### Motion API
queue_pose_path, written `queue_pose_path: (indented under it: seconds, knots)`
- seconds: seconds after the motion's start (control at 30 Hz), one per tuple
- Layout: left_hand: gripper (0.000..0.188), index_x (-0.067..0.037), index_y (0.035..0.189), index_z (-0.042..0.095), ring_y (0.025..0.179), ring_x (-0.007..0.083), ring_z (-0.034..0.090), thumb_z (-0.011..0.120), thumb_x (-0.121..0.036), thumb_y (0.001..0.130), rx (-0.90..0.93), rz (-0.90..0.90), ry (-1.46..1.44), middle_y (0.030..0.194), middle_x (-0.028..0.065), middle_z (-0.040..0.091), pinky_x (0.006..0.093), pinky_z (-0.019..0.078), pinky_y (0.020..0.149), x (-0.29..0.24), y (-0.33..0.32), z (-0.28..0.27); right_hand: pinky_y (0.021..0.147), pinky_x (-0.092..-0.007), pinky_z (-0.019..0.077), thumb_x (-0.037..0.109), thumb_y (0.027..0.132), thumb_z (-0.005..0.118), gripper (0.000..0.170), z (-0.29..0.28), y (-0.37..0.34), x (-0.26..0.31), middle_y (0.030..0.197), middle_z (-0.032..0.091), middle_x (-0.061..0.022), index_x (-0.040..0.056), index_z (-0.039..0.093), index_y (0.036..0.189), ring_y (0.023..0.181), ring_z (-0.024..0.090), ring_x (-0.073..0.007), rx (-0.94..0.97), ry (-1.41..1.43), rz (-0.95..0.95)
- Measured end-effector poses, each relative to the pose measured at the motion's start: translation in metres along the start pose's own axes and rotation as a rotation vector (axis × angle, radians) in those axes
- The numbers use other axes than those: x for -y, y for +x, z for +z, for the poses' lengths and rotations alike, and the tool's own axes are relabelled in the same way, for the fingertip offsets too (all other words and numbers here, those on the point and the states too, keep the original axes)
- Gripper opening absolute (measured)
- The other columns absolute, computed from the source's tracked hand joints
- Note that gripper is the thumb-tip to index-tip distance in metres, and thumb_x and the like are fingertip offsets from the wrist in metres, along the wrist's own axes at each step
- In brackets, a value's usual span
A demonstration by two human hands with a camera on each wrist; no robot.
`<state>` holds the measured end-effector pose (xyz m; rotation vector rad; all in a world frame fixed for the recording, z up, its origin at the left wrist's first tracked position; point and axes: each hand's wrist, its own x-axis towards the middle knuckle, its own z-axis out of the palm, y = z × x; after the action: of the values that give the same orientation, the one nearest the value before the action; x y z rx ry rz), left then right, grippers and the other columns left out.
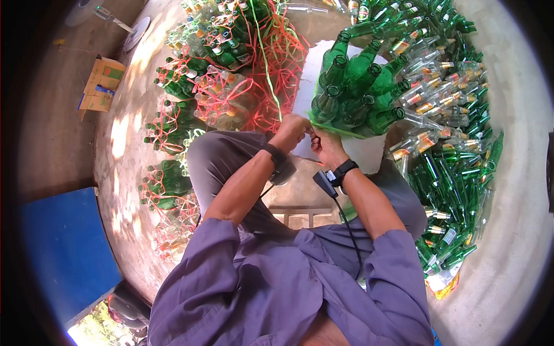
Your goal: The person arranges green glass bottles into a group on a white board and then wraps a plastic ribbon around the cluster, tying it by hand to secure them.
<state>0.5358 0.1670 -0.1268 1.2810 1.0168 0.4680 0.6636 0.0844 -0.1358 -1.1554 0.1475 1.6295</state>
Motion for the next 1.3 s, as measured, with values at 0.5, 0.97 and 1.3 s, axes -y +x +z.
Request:
queue_pose_path:
  seconds: [0.5, 0.97, 1.3]
  knots:
    - [0.019, -0.004, 0.065, 0.055, 0.04, 0.0122, 0.033, 0.065, -0.013, 0.079, -0.14, -0.537, -0.288, 0.05, 0.002, 0.041, 0.0314, 0.0209, 0.04, -0.013, 0.001, 0.006, 0.049, -0.0183, 0.0415, 0.011, 0.087, 0.072, 0.014, -0.009, 0.008, -0.001, 0.074, 0.057, 0.0013, 0.0089, 0.06, 0.094, 0.059, 0.049, -0.005, 0.075, 0.084, 0.02]
    - [0.02, -0.005, 0.063, 0.053, 0.045, 0.014, 0.038, 0.062, -0.014, 0.078, -0.103, -0.394, -0.443, 0.053, 0.0027, 0.042, 0.0314, 0.027, 0.043, 0.004, 0.003, 0.004, 0.047, -0.0192, 0.04, 0.009, 0.086, 0.07, 0.013, -0.001, 0.01, -0.013, 0.071, 0.052, 0.0024, 0.0093, 0.057, 0.087, 0.056, 0.045, -0.0063, -0.029, 0.301, 0.034]
    - [0.011, -0.011, 0.075, 0.051, 0.047, 0.0101, 0.035, 0.057, -0.003, 0.077, -0.067, -0.233, -0.513, 0.061, 0.0001, 0.046, 0.0257, 0.0271, 0.045, -0.01, 0.017, -0.001, 0.04, -0.0189, 0.0272, 0.004, 0.089, 0.057, 0.02, 0.004, 0.022, -0.024, 0.063, 0.038, 0.0056, 0.0134, 0.045, 0.076, 0.046, 0.031, -0.0056, -0.11, 0.506, 0.123]
